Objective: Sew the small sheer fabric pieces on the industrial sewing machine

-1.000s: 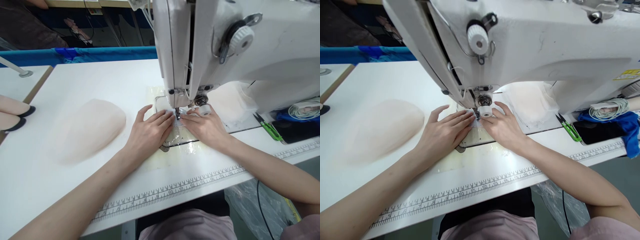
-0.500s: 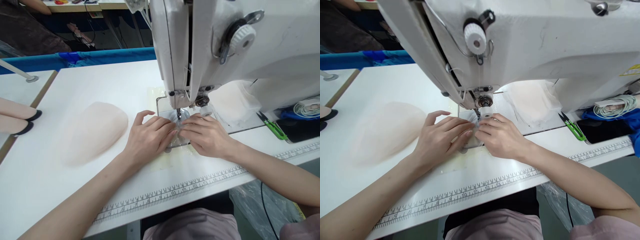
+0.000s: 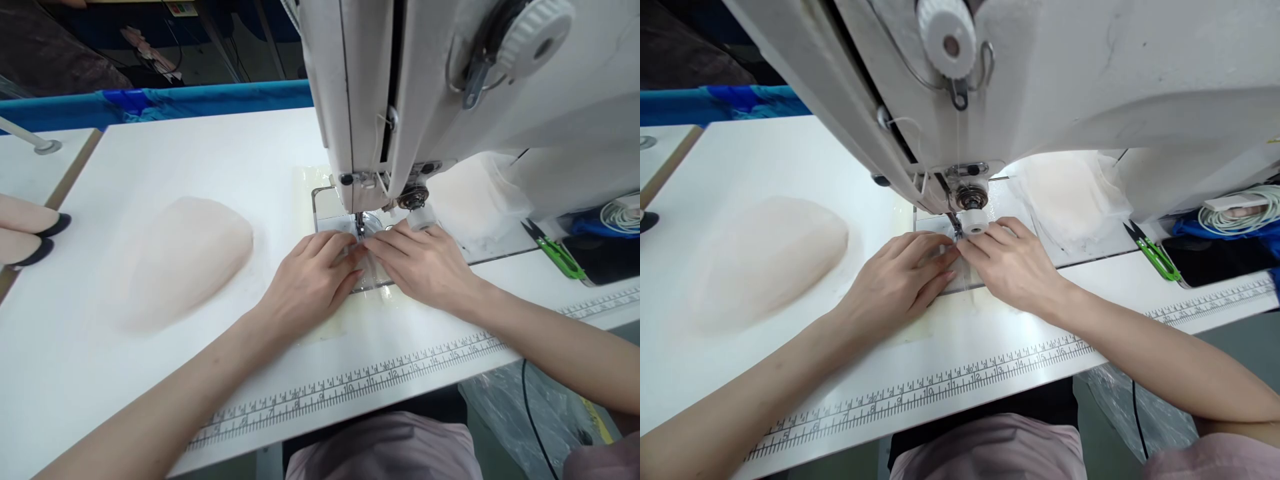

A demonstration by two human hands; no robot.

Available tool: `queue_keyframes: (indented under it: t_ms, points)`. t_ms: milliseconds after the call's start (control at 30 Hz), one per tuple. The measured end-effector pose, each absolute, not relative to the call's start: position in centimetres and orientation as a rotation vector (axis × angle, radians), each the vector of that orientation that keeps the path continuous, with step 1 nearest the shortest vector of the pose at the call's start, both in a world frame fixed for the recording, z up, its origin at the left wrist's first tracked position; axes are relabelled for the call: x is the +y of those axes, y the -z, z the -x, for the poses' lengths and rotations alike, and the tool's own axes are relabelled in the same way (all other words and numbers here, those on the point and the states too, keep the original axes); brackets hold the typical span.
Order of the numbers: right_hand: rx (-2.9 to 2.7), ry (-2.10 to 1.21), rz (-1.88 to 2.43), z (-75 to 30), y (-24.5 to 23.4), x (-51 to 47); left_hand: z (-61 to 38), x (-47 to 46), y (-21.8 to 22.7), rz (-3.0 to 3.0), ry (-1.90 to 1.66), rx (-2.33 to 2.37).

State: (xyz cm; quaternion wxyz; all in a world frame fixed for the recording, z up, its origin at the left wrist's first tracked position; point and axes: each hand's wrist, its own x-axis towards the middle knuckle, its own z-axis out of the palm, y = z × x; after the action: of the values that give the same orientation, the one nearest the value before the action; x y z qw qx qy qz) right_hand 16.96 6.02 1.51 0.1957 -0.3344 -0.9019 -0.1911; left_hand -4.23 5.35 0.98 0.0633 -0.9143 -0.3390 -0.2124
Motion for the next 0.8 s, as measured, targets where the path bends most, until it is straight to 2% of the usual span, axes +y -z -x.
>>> queue_keyframes:
  t_ms: [367, 800]
  points:
    - [-2.53, 0.466, 0.956, -17.32, -1.21, 6.5, 4.5, 4.96, -1.24, 2.687, 0.487, -0.978]
    - [-2.524, 0.524, 0.993, -17.3, -1.06, 6.54, 4.33, 5.08, -1.21, 2.67, 0.505, -0.996]
